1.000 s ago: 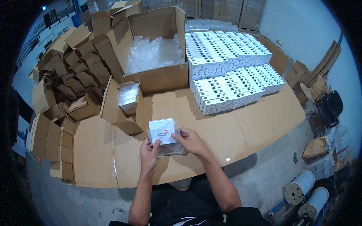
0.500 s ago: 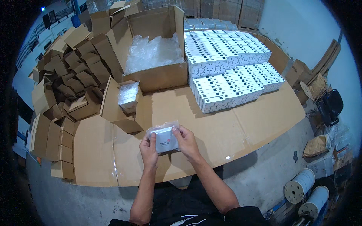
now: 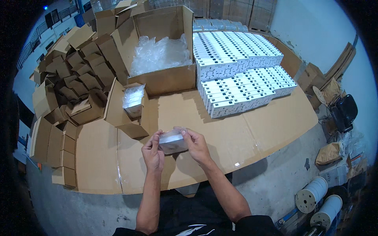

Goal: Pack small boxed products into individual plastic bags and then into a larger cardboard shipping box.

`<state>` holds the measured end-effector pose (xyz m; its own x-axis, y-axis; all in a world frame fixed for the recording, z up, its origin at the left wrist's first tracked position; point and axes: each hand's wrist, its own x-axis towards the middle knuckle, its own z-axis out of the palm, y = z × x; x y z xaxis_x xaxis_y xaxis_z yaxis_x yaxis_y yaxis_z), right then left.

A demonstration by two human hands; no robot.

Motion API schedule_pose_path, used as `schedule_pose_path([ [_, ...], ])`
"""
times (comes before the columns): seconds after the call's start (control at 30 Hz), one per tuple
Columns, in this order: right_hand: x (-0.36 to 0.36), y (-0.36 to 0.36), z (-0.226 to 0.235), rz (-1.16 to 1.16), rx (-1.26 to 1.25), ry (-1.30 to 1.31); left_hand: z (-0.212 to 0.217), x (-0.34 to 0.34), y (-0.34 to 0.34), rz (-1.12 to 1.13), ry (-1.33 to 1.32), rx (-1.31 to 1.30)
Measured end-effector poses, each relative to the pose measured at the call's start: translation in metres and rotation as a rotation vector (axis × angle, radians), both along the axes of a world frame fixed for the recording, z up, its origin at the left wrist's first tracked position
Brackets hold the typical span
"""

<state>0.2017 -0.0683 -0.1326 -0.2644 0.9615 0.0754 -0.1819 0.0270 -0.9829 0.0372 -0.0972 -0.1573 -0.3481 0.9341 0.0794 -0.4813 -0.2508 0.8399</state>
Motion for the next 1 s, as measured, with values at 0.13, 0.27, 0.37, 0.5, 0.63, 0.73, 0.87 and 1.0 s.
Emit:
schedule_pose_path([
  [0.13,-0.002,-0.002,-0.002,-0.042,-0.037,0.029,0.010,0.009,-0.002,-0.010,-0.027,-0.025],
  [0.27,0.000,-0.005,-0.011,-0.019,0.022,0.092,0.005,-0.005,-0.008,-0.143,0.231,-0.184],
  [0.37,0.016,-0.004,-0.016,0.097,0.035,0.010,0.011,-0.016,-0.011,-0.261,0.284,-0.201],
  [0.5,0.031,-0.002,-0.003,0.196,0.209,-0.128,0.017,-0.029,-0.015,-0.266,0.514,0.000],
  [0.63,0.034,-0.005,0.014,0.131,0.217,-0.258,0.023,-0.025,-0.024,-0.232,0.468,-0.173],
  [0.73,0.026,-0.004,0.010,-0.011,0.440,-0.323,0.020,-0.017,-0.022,-0.152,0.359,-0.180],
  [0.87,0.013,-0.002,-0.005,-0.030,0.142,-0.080,0.015,-0.004,-0.012,-0.024,0.275,-0.182],
  [1.0,0.008,-0.001,-0.011,-0.023,0.110,-0.039,-0.003,-0.005,-0.008,0.011,0.235,-0.199],
])
